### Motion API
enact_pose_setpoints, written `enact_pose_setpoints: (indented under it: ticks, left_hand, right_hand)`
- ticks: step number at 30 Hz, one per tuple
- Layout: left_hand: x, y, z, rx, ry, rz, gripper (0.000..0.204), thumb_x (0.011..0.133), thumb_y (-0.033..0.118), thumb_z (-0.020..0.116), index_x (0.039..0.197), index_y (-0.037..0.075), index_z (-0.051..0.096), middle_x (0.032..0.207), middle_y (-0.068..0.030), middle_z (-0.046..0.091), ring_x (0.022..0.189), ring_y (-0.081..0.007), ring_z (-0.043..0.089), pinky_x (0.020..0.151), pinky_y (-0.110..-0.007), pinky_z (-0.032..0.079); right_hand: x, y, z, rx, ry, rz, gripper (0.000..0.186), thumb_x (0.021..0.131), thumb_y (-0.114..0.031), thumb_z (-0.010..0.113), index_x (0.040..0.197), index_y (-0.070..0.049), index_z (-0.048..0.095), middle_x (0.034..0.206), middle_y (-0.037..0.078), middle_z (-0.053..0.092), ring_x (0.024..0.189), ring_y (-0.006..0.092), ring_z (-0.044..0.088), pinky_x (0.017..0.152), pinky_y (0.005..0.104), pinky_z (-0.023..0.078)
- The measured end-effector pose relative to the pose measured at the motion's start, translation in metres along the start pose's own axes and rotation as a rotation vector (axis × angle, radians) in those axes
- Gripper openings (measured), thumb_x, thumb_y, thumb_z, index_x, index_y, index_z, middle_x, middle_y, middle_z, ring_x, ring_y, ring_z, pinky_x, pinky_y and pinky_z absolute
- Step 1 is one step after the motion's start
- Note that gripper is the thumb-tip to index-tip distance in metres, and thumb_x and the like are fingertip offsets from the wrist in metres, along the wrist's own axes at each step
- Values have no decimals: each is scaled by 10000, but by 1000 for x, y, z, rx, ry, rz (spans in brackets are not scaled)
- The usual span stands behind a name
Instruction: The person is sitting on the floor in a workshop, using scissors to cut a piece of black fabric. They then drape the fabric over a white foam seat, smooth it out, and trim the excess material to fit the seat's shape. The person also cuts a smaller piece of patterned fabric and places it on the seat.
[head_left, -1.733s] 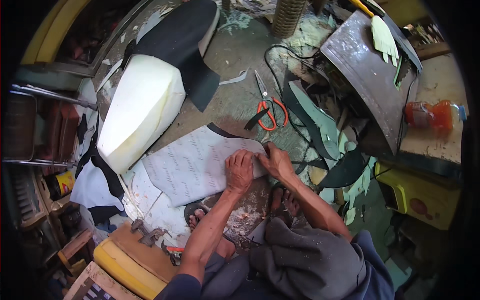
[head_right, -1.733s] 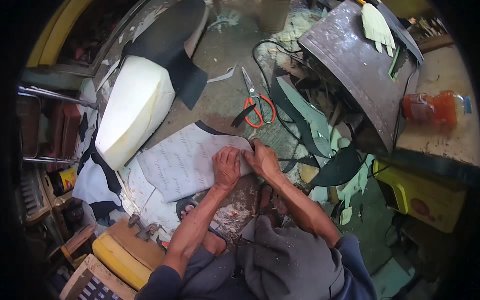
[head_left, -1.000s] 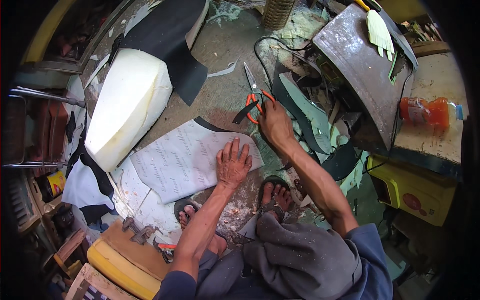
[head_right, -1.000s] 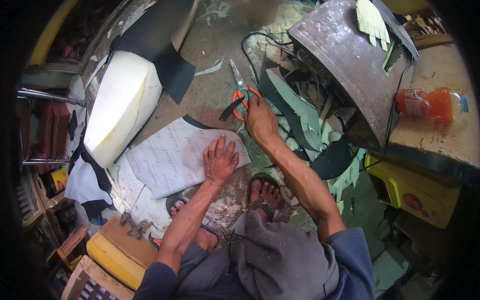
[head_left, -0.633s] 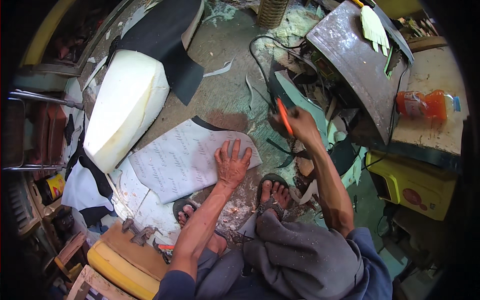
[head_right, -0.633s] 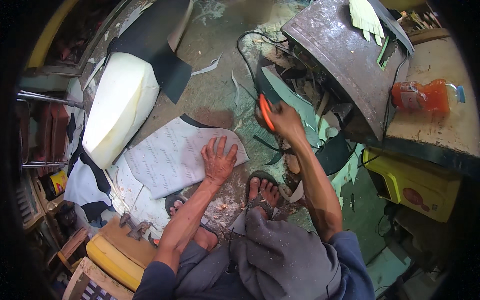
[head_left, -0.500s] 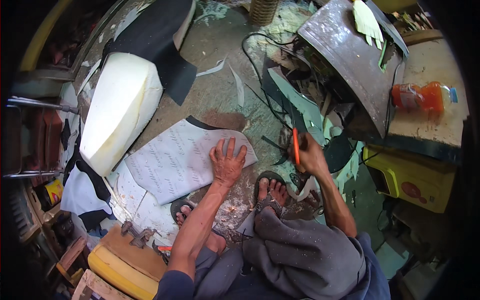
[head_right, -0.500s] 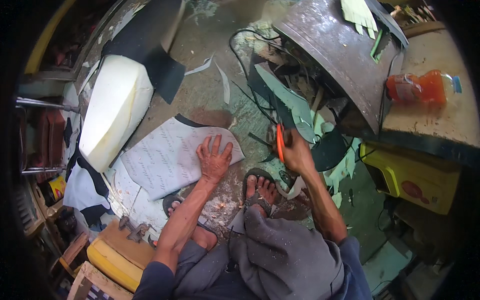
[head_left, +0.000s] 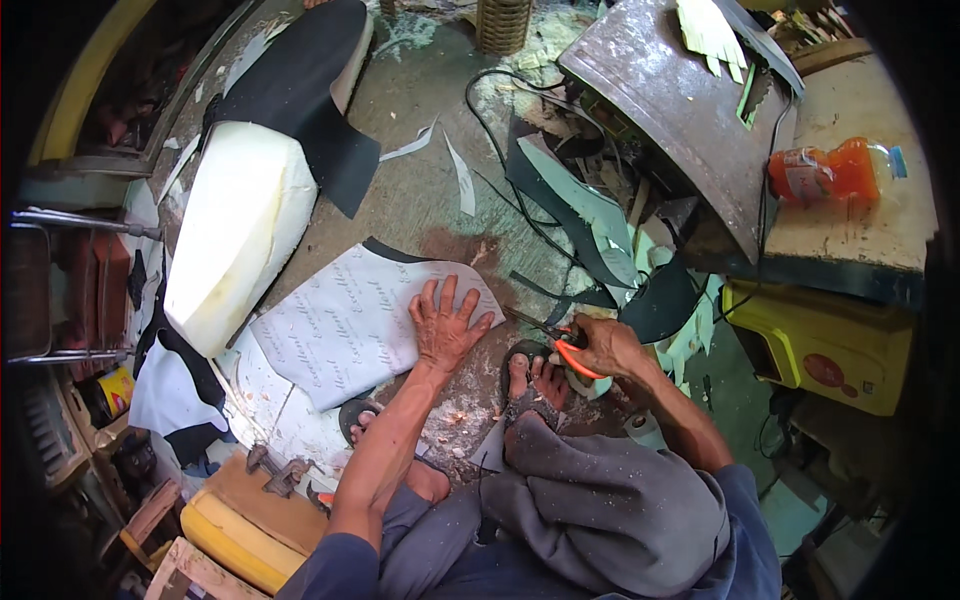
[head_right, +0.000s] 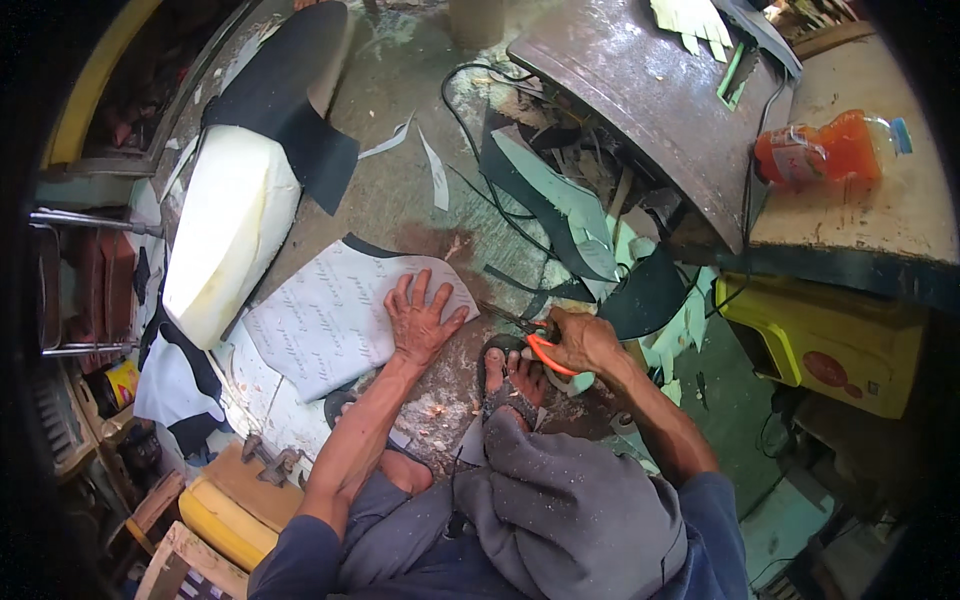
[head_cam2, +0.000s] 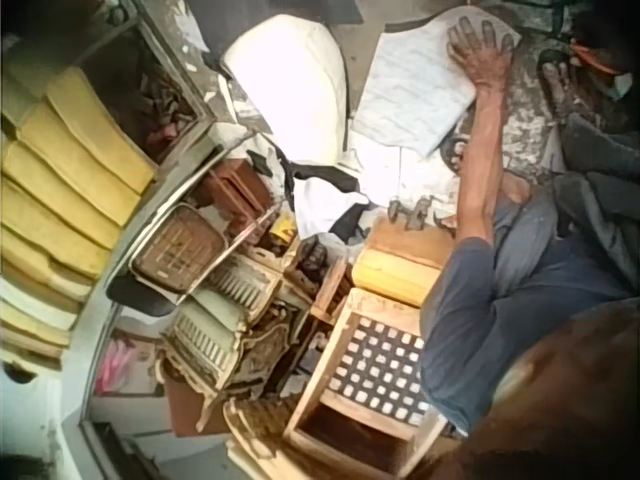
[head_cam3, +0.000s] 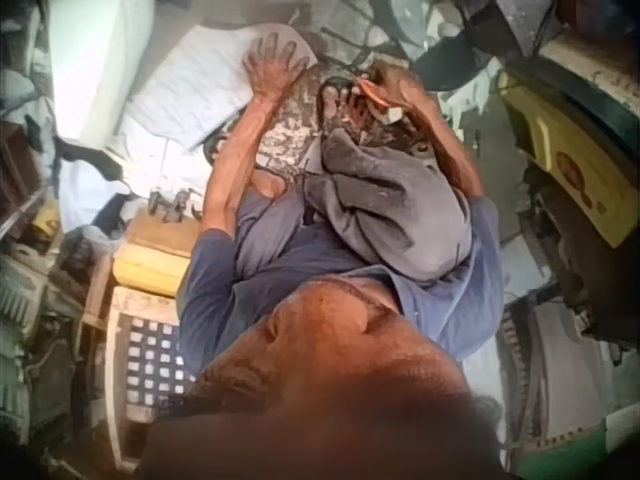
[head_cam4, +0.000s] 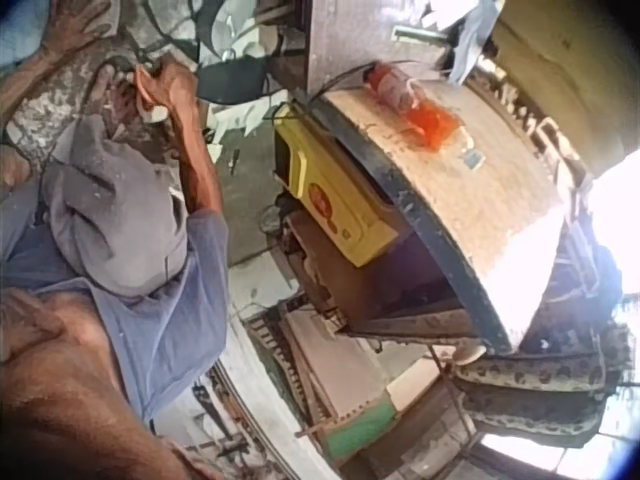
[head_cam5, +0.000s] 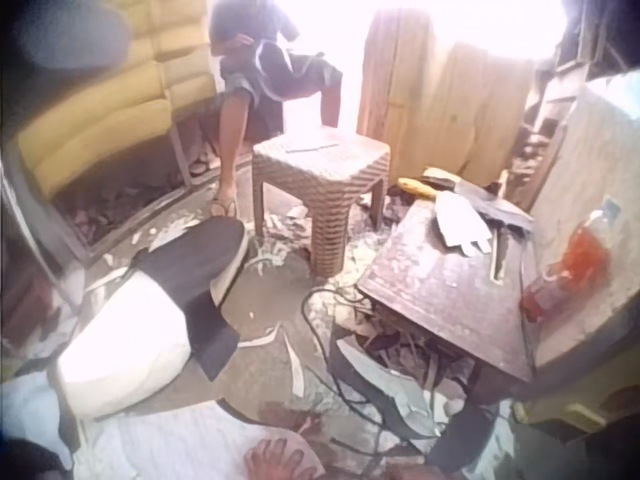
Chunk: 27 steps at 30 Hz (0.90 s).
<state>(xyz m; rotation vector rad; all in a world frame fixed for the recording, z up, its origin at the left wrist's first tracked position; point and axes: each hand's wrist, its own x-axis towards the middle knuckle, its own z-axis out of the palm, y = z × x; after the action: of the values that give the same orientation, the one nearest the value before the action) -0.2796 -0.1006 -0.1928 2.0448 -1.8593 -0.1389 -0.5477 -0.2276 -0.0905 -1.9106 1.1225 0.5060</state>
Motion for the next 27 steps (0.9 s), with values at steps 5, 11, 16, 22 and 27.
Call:
enact_pose_setpoints:
  ticks: [5, 11, 16, 22, 27]
  left_hand:
    - [0, 0, 0, -18, 13, -23, 464, 846, 467, 725, 1185, 162, 640, 1397, -120, 470, 1319, -371, 369, 1042, -552, 285]
    - [5, 3, -12, -227, -18, -179, 345, 852, 325, 714, 1106, 98, 660, 1290, -142, 495, 1288, -364, 383, 1036, -540, 294]
    - [33, 32, -20, -302, 22, -452, 304, 813, 319, 750, 935, 59, 651, 1117, -134, 506, 1172, -339, 436, 978, -533, 315]
    - [37, 39, -7, -201, 117, -528, 236, 753, 233, 749, 860, 53, 642, 1055, -108, 553, 1160, -332, 464, 993, -551, 323]
    - [26, 38, -3, -229, 242, -502, 184, 757, 164, 715, 898, 51, 678, 1115, -112, 605, 1213, -349, 498, 1042, -541, 349]
  right_hand:
    - [30, 0, 5, 216, -159, -43, 755, 733, -693, 772, 946, 26, 674, 814, 201, 676, 764, 317, 670, 679, 436, 501]
    - [15, -12, 2, 111, -3, -173, 677, 778, -606, 790, 878, 42, 624, 720, 191, 618, 652, 306, 607, 611, 437, 458]
    - [-1, -23, 8, 14, 51, -93, 612, 819, -569, 760, 948, 7, 601, 748, 221, 646, 764, 398, 680, 660, 484, 507]
    - [-7, -17, 5, -27, 110, -113, 582, 833, -542, 756, 989, -1, 609, 800, 230, 678, 783, 430, 697, 679, 492, 526]
    - [-2, -31, -9, 220, 131, 65, 632, 839, -545, 759, 998, 47, 603, 835, 250, 687, 773, 373, 709, 683, 469, 516]
